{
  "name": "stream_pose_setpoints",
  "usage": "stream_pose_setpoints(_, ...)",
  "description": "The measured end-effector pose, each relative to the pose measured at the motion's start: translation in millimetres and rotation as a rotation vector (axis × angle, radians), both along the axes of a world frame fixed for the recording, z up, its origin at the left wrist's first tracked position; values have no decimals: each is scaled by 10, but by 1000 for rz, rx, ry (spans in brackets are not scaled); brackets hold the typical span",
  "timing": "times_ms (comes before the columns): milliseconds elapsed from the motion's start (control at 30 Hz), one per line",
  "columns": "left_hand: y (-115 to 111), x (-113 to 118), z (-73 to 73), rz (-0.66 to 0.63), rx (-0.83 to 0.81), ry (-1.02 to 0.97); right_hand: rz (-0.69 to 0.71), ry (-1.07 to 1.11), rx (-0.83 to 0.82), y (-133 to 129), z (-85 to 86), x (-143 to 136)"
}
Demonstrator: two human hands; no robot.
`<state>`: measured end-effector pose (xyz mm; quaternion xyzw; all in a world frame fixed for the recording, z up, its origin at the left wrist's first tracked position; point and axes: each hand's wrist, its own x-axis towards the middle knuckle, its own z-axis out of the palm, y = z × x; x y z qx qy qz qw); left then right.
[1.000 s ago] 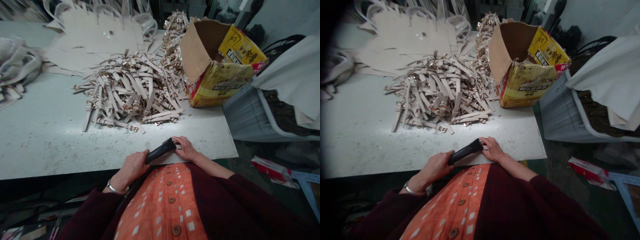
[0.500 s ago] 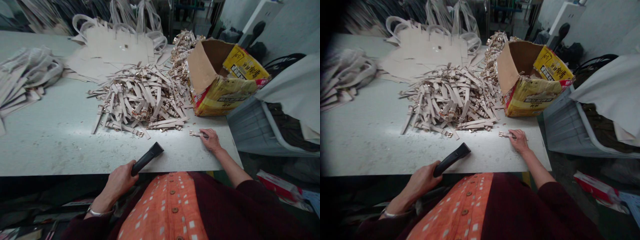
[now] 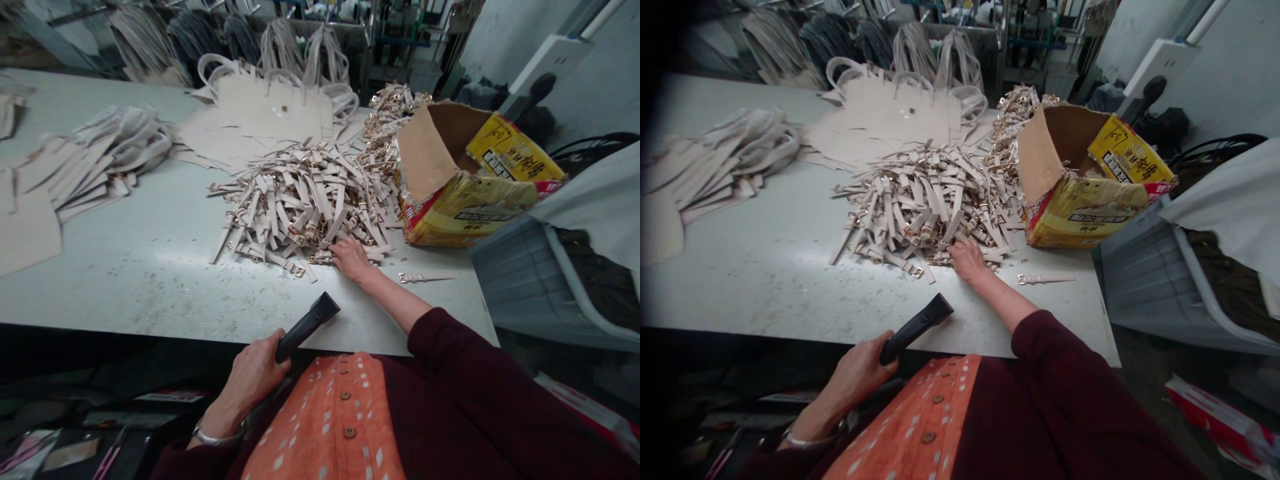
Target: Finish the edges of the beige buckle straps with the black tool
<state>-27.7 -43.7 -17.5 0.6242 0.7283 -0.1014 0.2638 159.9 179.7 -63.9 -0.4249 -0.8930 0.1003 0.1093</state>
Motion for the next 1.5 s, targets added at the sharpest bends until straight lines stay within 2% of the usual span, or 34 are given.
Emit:
stream_pose_setpoints(133, -70, -16, -6, 24, -6, -4, -12, -7, 25, 43, -39, -76)
stream_pose_setpoints(267, -111, -65, 14, 46, 3, -12, 22, 186, 37, -38, 39, 19)
stream_pose_setpoints(400, -117, -120, 59, 32, -6, -12, 74, 383, -41, -437, 17, 268)
stream_pose_setpoints(533, -86, -126, 88, 1, -56, 9, 65, 433, -168, -957, -232, 593)
stream_pose_setpoints(633, -36, -102, 84, -43, -101, 39, 73, 449, -183, -1162, -398, 748)
stream_pose_setpoints(767, 56, -73, 68, -152, -131, 73, 85, 459, -189, -1177, -469, 801)
stream_pose_setpoints(1000, 278, 13, 81, -283, -124, 75, 99, 415, -229, -1147, -456, 805)
stream_pose_setpoints(1133, 311, 69, 117, -263, -92, 67, 117, 436, -223, -1148, -387, 809)
stream_pose_setpoints(1233, 228, 84, 216, -257, -82, -3, 152, 490, -217, -1193, -360, 831)
stream_pose_setpoints(1267, 193, 87, 255, -278, -75, -41, 160, 499, -220, -1210, -380, 845)
stream_pose_setpoints(1367, 114, 89, 351, -209, -53, -12, 168, 503, -208, -1223, -541, 889)
stream_pose_setpoints(1500, 77, 93, 385, -161, -43, 1, 173, 518, -140, -1166, -816, 961)
